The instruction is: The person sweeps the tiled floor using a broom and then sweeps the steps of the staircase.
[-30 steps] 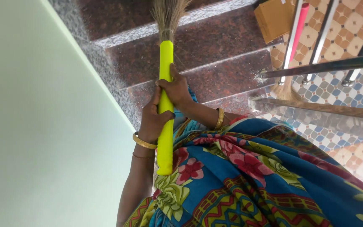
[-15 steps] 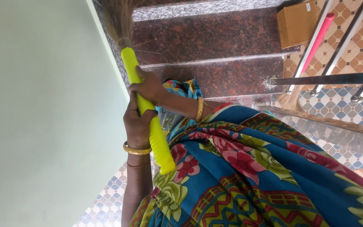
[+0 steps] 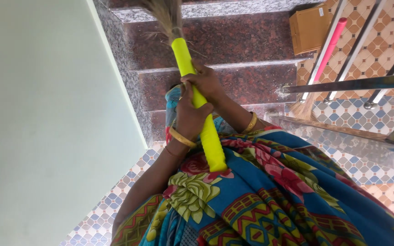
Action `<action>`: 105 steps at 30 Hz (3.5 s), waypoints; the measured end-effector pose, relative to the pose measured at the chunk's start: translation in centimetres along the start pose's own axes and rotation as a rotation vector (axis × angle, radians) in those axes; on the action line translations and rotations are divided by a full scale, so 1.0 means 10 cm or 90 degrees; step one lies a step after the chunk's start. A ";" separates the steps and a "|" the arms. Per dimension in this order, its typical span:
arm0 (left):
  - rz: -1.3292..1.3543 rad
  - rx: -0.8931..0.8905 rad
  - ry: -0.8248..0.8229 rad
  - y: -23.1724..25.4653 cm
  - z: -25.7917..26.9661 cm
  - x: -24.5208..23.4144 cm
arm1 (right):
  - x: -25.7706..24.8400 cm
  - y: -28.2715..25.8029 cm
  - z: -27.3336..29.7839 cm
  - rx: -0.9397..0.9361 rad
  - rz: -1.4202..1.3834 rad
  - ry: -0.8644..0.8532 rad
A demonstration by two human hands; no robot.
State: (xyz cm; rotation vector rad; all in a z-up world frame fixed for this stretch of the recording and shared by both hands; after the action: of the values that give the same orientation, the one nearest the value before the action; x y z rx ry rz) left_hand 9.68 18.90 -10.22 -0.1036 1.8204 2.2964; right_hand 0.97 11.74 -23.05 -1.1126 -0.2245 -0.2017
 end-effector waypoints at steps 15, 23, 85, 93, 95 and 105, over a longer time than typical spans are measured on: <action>-0.080 0.053 -0.232 0.12 -0.04 0.99 | -1.12 -0.41 0.63 -0.079 -0.134 0.172; 0.006 0.032 -0.172 0.07 -0.01 0.33 | -0.49 -0.35 0.45 -0.080 -0.073 0.132; -0.165 0.086 -0.542 0.19 -0.38 1.99 | -2.21 -0.49 0.98 -0.186 -0.168 0.439; -0.095 0.129 -0.472 -0.22 -0.07 0.65 | -0.94 0.12 1.02 -0.055 -0.184 0.429; -0.099 0.083 -0.458 -0.37 0.01 0.35 | -0.62 0.26 0.99 -0.060 -0.233 0.388; -0.064 -0.180 -0.320 -0.88 0.48 -0.68 | 0.45 1.15 0.88 0.112 -0.090 0.226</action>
State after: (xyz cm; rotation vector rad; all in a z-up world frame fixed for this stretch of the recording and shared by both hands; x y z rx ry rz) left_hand 18.48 24.61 -16.27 0.3059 1.2150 2.2327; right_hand 7.68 24.43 -27.99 -0.8695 -0.0027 -0.4911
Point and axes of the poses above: each hand's wrist, its own z-axis away from the middle knuckle, its own x-axis out of the palm, y = z × x, the point moved 9 cm from there along -z, towards the middle knuckle, and after that the axes turned 1 degree about y, right-handed, at the moved point
